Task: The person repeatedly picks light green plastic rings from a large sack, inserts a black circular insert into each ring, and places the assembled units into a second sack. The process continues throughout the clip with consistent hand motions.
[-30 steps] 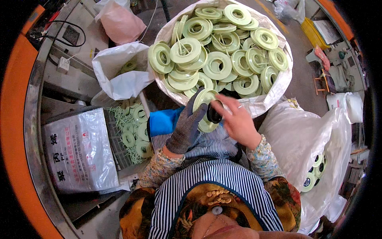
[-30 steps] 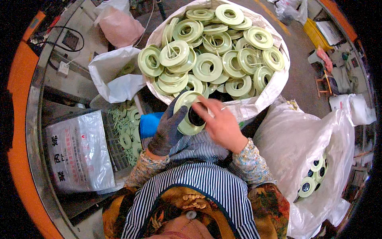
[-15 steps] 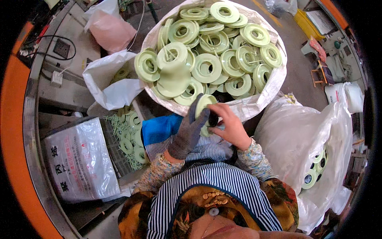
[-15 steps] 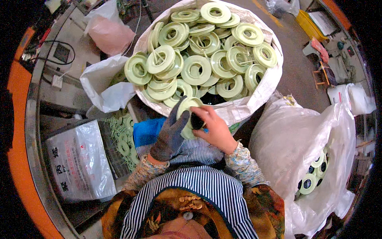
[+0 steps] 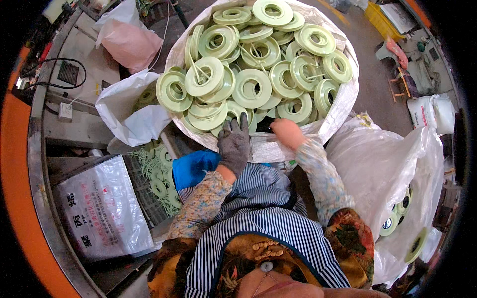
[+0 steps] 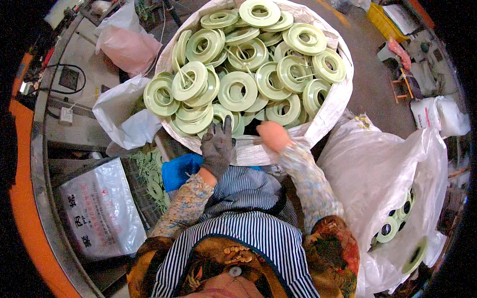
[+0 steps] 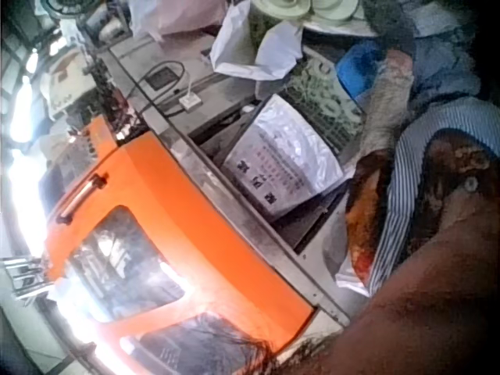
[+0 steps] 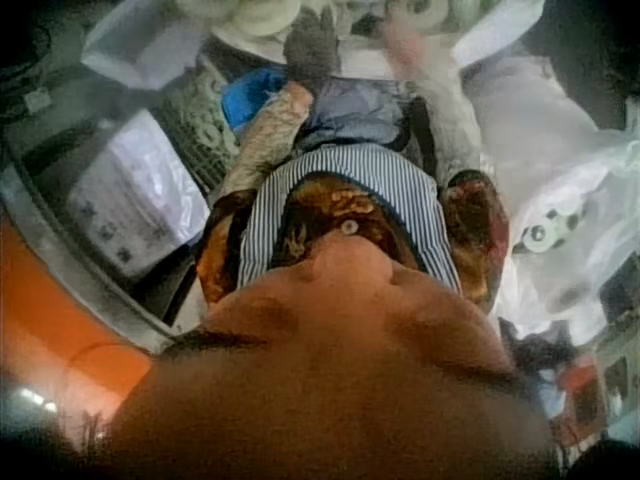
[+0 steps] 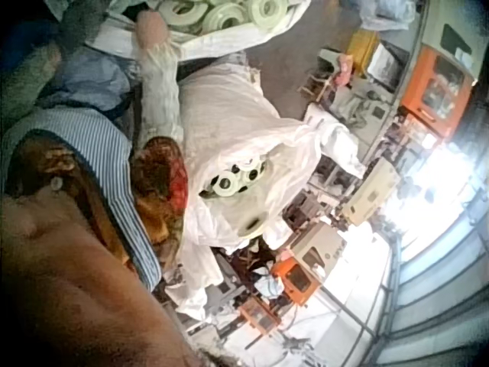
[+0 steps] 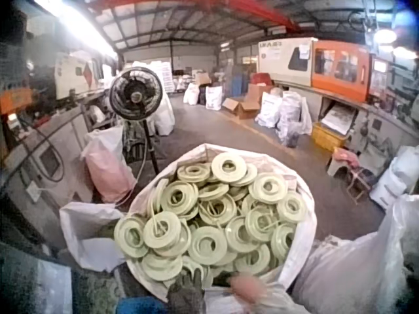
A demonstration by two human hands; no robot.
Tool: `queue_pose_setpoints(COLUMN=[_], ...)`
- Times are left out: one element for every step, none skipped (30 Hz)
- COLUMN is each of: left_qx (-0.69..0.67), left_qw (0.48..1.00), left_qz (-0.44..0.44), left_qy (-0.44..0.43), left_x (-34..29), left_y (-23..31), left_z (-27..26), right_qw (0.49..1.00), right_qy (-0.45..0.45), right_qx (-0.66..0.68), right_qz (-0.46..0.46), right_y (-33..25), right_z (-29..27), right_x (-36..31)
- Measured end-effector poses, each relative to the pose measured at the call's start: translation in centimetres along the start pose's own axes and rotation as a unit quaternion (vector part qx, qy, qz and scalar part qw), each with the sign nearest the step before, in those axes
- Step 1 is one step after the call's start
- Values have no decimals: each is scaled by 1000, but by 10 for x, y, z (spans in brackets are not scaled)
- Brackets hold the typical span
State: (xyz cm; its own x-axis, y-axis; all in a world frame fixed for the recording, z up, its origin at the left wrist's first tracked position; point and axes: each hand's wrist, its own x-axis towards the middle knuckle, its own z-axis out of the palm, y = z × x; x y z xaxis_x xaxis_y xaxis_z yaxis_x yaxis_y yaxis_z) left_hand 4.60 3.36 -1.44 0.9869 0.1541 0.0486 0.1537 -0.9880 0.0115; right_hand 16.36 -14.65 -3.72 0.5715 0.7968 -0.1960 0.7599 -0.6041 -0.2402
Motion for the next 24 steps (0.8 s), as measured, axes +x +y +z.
queue_pose_setpoints(left_qx=[-5,30,68,56,17,-23,-64,-161,-237,-308,-377,-469,-554,-608,-657,-706,-694,-683,-516,-327,-551,-739,-598,-438], left_qw=[1000,999,993,990,996,999,998,987,971,948,917,868,815,774,727,683,696,707,842,923,815,654,783,866], left_qz=[-18,-11,-9,-5,-3,0,2,-10,-17,-30,-40,-67,-73,-127,-178,-163,-146,-126,-36,40,-21,-77,13,92], left_qy=[19,-42,-100,-133,-88,-43,1,24,27,76,125,147,154,125,94,98,117,135,149,200,177,145,168,222], left_x=[4,9,12,14,12,7,4,5,1,-4,-9,-12,-19,-24,-29,-36,-42,-45,-51,-55,-57,-55,-60,-65], left_y=[-8,-3,-1,-1,-4,-6,-10,-15,-22,-32,-38,-43,-42,-48,-56,-67,-66,-61,-62,-64,-54,-34,-34,-32], left_z=[38,14,-9,-23,-30,-35,-42,-48,-57,-55,-55,-53,-72,-73,-73,-63,-68,-77,-70,-62,-61,-60,-67,-75], right_qw=[997,989,989,989,987,989,988,991,992,987,979,986,990,993,995,999,998,990,980,967,958,951,942,935], right_qy=[-69,-137,-140,-141,-145,-146,-146,-134,-122,-150,-162,-128,-96,-79,-62,-9,59,126,189,249,285,299,313,322], right_qx=[-26,-48,-23,-1,23,-7,-38,-22,-6,-45,-123,-110,-95,-69,-40,-22,23,67,63,56,-16,-55,-95,-118], right_qz=[2,15,31,47,61,31,-1,16,34,27,-28,2,30,47,66,42,29,19,10,6,-26,-52,-71,-93], right_y=[-4,-1,3,7,8,11,13,12,11,1,-3,-5,-11,-12,-7,-4,-20,-37,-58,-82,-106,-125,-136,-141], right_z=[16,32,48,61,64,65,66,68,71,67,62,56,43,27,11,-3,-24,-46,-64,-78,-93,-101,-104,-101], right_x=[25,38,46,53,57,59,59,60,61,64,59,55,50,43,32,19,5,-14,-24,-33,-41,-44,-46,-45])
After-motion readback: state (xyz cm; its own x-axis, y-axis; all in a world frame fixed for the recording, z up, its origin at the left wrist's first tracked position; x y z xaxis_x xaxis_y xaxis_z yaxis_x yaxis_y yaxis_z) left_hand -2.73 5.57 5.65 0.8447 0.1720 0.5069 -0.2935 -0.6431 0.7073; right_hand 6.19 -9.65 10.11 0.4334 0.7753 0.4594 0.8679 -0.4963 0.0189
